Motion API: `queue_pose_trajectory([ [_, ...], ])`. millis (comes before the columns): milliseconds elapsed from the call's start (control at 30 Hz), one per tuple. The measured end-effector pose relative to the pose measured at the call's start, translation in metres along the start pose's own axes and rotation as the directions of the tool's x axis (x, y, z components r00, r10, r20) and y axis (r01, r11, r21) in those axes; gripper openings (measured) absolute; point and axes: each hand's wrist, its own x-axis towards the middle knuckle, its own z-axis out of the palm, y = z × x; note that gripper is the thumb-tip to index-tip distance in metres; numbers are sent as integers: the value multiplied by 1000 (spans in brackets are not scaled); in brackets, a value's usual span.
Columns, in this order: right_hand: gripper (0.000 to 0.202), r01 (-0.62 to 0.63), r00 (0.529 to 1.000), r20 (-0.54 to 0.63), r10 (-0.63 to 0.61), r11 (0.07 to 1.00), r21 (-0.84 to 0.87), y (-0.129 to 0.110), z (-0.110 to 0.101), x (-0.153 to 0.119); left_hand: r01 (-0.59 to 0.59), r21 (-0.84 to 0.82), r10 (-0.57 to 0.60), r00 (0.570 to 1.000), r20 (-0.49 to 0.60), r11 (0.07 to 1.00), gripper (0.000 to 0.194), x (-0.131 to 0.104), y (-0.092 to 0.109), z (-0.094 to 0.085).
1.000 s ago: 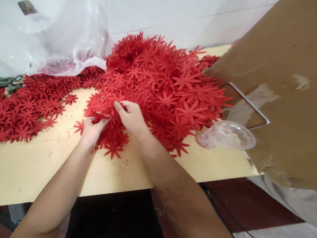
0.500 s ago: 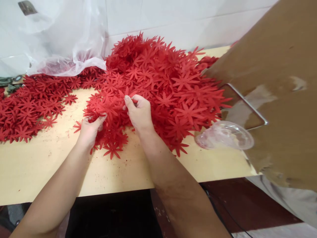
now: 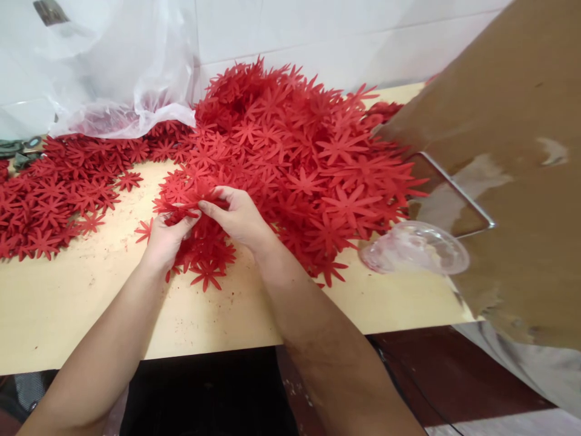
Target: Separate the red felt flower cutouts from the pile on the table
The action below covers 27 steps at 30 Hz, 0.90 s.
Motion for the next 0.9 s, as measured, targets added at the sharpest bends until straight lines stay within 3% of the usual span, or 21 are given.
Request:
queue_pose_trajectory([
  [100, 36, 38, 998, -39, -38, 999, 5, 2, -1, 1, -9, -7, 9, 1000, 6, 1000, 29, -1, 0, 1],
  [233, 31, 72, 969, -235, -76, 997, -26, 13, -16, 10, -12, -5, 12, 1000, -5, 1000, 28, -1, 2, 0],
  [367, 41, 184, 908, -325, -263, 950, -253, 19, -30, 14, 3, -11, -4, 997, -71, 1000, 30, 1, 4, -3],
  [533, 33, 311, 813, -207, -545, 705, -637, 5, -17, 1, 36, -15, -37, 999, -37, 999, 29, 2, 4, -6],
  [633, 28, 374, 841, -84, -534, 688, -622, -2, -2, -7, 98, -39, -99, 995, -27, 994, 28, 3, 5, -8],
  [733, 31, 400, 876, 12, -483, 711, -579, 0, 10, -11, 173, -101, -182, 979, -96, 980, 22, 6, 6, -10],
  [900, 38, 334, 895, 11, -445, 655, -677, 10, 21, -15, 184, -181, -215, 961, -175, 966, 20, 10, 5, -13],
])
